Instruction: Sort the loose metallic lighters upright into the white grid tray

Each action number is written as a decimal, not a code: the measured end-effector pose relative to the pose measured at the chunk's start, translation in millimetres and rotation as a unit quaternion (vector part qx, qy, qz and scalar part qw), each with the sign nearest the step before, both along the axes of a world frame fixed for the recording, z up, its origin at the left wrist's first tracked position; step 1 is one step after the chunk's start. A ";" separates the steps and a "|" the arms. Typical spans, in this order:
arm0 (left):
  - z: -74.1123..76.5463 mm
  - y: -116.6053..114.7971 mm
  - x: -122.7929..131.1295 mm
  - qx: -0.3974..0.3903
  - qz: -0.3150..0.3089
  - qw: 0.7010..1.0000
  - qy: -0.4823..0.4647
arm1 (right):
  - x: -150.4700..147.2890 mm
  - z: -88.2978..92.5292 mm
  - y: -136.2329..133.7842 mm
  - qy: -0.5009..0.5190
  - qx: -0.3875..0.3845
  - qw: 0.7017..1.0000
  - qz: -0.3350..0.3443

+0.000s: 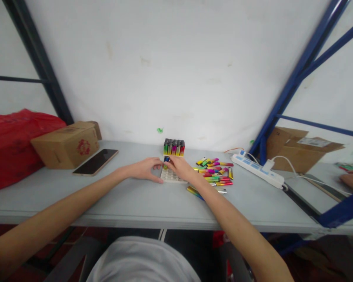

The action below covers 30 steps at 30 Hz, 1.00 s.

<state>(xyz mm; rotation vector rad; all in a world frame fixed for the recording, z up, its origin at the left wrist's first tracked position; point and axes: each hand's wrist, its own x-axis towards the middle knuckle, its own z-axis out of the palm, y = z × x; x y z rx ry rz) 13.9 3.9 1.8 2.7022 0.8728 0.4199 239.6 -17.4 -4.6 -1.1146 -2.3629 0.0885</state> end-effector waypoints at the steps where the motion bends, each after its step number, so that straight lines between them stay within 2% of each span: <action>1: -0.6 0.3 -0.2 -0.001 0.001 1.000 -0.001 | -1.6 -0.5 0.9 -0.008 0.008 1.000 0.001; 4: -2.2 1.9 -1.6 -0.002 0.004 1.000 -0.006 | -0.7 4.1 1.6 -0.015 0.026 1.000 0.004; 7: -1.7 2.9 -2.8 0.002 -0.010 1.000 -0.007 | 14.8 14.6 1.8 -0.017 0.027 0.999 -0.019; 9: -0.2 2.6 -2.9 0.002 -0.021 1.000 -0.005 | 33.3 20.8 3.4 -0.042 0.026 0.996 -0.081; 11: 1.4 1.7 -2.6 0.000 -0.026 1.000 -0.003 | 54.8 23.4 6.5 -0.081 0.023 0.980 -0.180; 14: 3.0 0.5 -2.1 -0.005 -0.024 1.000 -0.003 | 83.2 19.3 12.6 -0.126 -0.017 0.939 -0.320; 17: 4.2 -0.6 -1.9 -0.008 -0.024 1.000 -0.001 | 98.2 10.8 18.6 -0.154 -0.090 0.904 -0.390; 20: 5.1 -1.3 -1.9 -0.009 -0.025 1.000 -0.002 | 100.4 4.7 23.4 -0.156 -0.118 0.906 -0.374; 23: 5.0 -1.2 -2.1 -0.014 -0.023 1.000 -0.004 | 95.9 1.6 27.5 -0.125 -0.069 0.930 -0.339; 27: 4.2 -0.6 -2.3 -0.012 -0.022 1.000 -0.004 | 85.9 -1.1 32.2 -0.051 -0.013 0.971 -0.233; 30: 4.1 -0.8 -2.4 -0.012 -0.022 1.000 -0.006 | 78.5 -1.4 34.9 0.042 0.005 0.986 -0.163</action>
